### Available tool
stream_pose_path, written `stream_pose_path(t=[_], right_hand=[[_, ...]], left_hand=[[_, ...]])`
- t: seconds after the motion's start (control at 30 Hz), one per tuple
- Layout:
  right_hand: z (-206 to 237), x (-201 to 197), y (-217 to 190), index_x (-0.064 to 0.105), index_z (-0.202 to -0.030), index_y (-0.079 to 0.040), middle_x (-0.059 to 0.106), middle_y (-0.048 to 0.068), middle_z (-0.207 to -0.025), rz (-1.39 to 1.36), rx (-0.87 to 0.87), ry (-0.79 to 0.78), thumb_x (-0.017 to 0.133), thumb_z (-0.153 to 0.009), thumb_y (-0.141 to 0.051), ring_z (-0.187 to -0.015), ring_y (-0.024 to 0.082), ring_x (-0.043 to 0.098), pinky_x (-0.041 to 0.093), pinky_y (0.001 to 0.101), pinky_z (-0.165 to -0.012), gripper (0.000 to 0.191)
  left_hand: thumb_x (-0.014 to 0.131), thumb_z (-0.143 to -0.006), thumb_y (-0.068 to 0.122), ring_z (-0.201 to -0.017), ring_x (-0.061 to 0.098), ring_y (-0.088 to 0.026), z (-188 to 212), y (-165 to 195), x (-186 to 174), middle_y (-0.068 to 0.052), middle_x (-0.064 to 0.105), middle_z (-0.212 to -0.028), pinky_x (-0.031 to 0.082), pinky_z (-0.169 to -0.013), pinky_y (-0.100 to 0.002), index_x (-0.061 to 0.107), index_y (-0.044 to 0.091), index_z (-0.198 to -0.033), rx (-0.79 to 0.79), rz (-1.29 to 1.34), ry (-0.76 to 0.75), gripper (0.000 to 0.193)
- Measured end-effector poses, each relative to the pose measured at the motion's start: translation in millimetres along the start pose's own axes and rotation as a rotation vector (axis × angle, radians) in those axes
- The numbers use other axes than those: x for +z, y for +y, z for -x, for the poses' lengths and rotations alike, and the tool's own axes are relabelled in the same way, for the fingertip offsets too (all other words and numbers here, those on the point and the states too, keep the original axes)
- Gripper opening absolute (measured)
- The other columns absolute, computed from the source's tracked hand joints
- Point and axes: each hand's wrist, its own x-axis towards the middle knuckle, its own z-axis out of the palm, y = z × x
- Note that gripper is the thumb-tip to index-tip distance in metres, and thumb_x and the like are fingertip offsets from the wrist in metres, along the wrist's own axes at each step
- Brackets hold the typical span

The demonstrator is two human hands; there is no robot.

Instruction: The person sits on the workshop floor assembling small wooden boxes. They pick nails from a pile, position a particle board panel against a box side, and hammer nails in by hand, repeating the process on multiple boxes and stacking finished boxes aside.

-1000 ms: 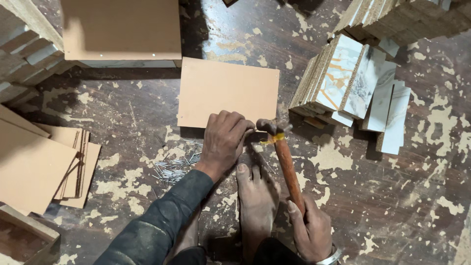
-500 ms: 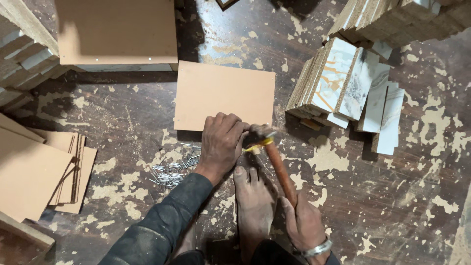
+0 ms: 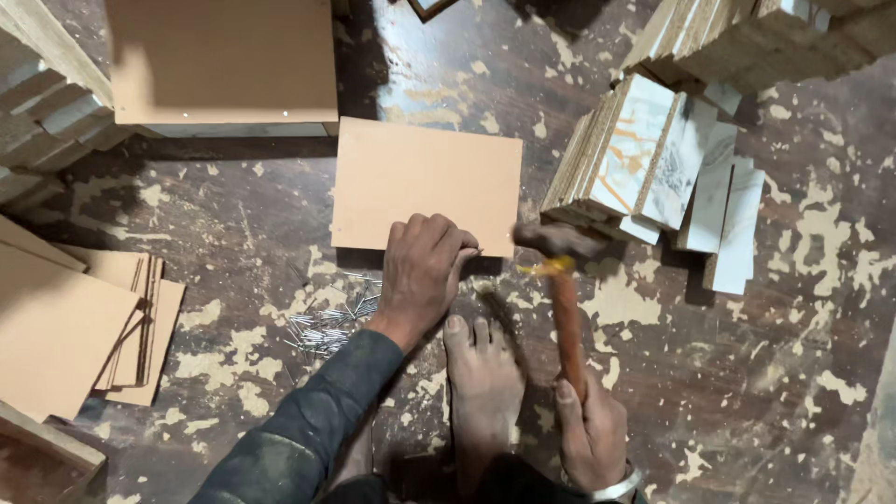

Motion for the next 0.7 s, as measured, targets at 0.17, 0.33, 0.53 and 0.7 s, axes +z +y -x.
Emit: stream_pose_path(t=[0.17, 0.33, 0.53, 0.7], right_hand=[[-4.9, 18.0, 4.2, 0.067, -0.114, -0.004, 0.068, 0.011, -0.072, 0.044, -0.259, 0.053, 0.051, -0.101, -0.027, -0.058, 0.023, 0.066, 0.052, 0.0376, -0.051, 0.031], [-4.0, 21.9, 29.0, 0.068, -0.099, -0.001, 0.063, 0.013, -0.058, 0.020, -0.034, -0.018, 0.055, -0.101, -0.024, -0.050, 0.026, 0.063, 0.049, 0.0427, -0.050, 0.026], [-16.1, 30.4, 21.3, 0.061, -0.102, 0.003, 0.061, 0.020, -0.068, 0.256, -0.271, -0.026, 0.060, -0.100, -0.021, -0.060, 0.040, 0.063, 0.048, 0.0461, -0.053, 0.024], [-7.0, 12.6, 0.5, 0.064, -0.105, -0.003, 0.066, 0.017, -0.063, 0.072, -0.132, -0.039, 0.056, -0.096, -0.018, -0.053, 0.030, 0.066, 0.052, 0.0436, -0.049, 0.019]], left_hand=[[0.089, -0.068, 0.034, -0.105, 0.056, -0.032, 1.0, -3.9, -11.8, -0.017, 0.055, -0.119, 0.043, -0.086, -0.046, 0.044, -0.001, -0.138, 0.017, 0.056, -0.087, 0.090], [0.092, -0.068, 0.025, -0.117, 0.054, -0.035, 1.1, -2.2, -18.5, -0.019, 0.049, -0.133, 0.043, -0.095, -0.048, 0.028, 0.000, -0.157, -0.033, 0.036, -0.185, 0.112], [0.092, -0.063, 0.024, -0.118, 0.054, -0.037, 0.0, -3.1, -17.3, -0.021, 0.049, -0.134, 0.044, -0.097, -0.049, 0.026, 0.001, -0.157, -0.021, 0.023, -0.170, 0.117], [0.093, -0.067, 0.025, -0.116, 0.054, -0.037, 0.8, -5.4, -25.4, -0.022, 0.047, -0.135, 0.045, -0.097, -0.049, 0.023, 0.001, -0.157, -0.026, 0.071, -0.178, 0.116]])
